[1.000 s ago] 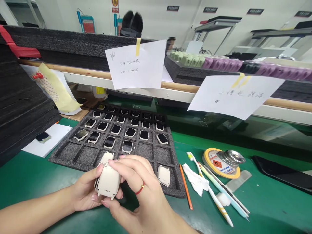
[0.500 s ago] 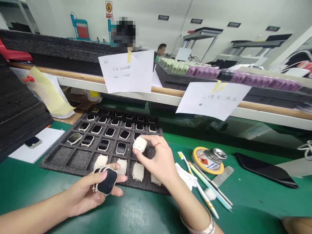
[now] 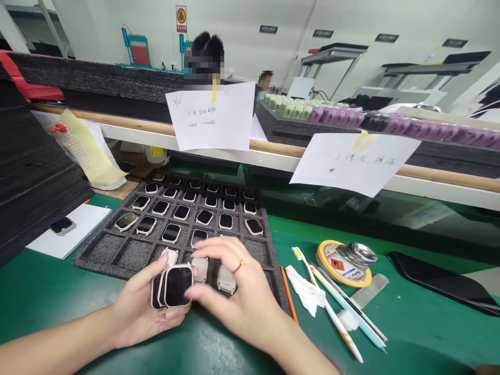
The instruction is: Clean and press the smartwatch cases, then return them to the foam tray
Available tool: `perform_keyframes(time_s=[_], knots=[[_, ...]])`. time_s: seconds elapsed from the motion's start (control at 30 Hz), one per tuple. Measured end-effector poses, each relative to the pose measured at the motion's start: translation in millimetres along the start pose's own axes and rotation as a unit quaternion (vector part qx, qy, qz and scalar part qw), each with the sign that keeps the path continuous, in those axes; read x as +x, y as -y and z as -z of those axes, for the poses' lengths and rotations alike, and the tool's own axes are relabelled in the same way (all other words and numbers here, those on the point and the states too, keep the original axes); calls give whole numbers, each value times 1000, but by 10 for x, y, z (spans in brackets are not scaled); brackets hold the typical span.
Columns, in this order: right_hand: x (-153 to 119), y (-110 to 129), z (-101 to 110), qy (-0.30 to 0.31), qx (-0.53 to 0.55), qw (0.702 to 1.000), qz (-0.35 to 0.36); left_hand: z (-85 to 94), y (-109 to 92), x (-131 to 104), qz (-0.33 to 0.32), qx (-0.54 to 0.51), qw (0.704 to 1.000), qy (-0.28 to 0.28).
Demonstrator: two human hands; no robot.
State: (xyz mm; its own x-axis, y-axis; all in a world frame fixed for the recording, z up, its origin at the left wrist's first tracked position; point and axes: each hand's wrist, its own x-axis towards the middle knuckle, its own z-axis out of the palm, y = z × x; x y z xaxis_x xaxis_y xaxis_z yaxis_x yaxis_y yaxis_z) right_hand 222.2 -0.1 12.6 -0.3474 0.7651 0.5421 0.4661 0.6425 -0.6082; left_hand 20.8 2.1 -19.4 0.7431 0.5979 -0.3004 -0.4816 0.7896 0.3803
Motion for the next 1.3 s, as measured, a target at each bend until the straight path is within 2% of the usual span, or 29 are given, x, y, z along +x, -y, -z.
perform_keyframes(time_s=[0.1,0.17,0.3,0.53,0.63,0.7,0.83,0.93,1.0,1.1,1.2,1.3], knots=[[-30,161,-66,51,-5,998,47,24,3,25,14,-4,1000,12],[-49,189,-105,52,-23,997,49,36,-1,39,12,-15,1000,15],[-66,190,-155,17,-31,998,46,24,-5,41,-2,-28,1000,12],[-67,240,-191,-45,-59,992,100,2,-34,12,22,-44,999,5],[-47,239,-181,-67,-29,995,71,-1,-43,17,22,-24,999,9],[-36,233,-167,-100,36,994,28,-5,-45,19,18,-8,1000,13],[-35,239,-129,-193,205,955,-90,-12,-51,14,7,1,1000,20],[-44,236,-113,-216,236,940,-121,-17,-59,9,5,-2,999,38],[-50,221,-120,-194,232,947,-110,-15,-64,9,5,-6,999,50],[-62,198,-150,-103,208,969,-83,0,-66,8,12,-12,998,66],[-75,189,-185,-24,137,989,-58,19,-64,0,14,-14,997,70],[-89,187,-215,-2,89,996,-29,29,-60,-8,18,-14,996,81]])
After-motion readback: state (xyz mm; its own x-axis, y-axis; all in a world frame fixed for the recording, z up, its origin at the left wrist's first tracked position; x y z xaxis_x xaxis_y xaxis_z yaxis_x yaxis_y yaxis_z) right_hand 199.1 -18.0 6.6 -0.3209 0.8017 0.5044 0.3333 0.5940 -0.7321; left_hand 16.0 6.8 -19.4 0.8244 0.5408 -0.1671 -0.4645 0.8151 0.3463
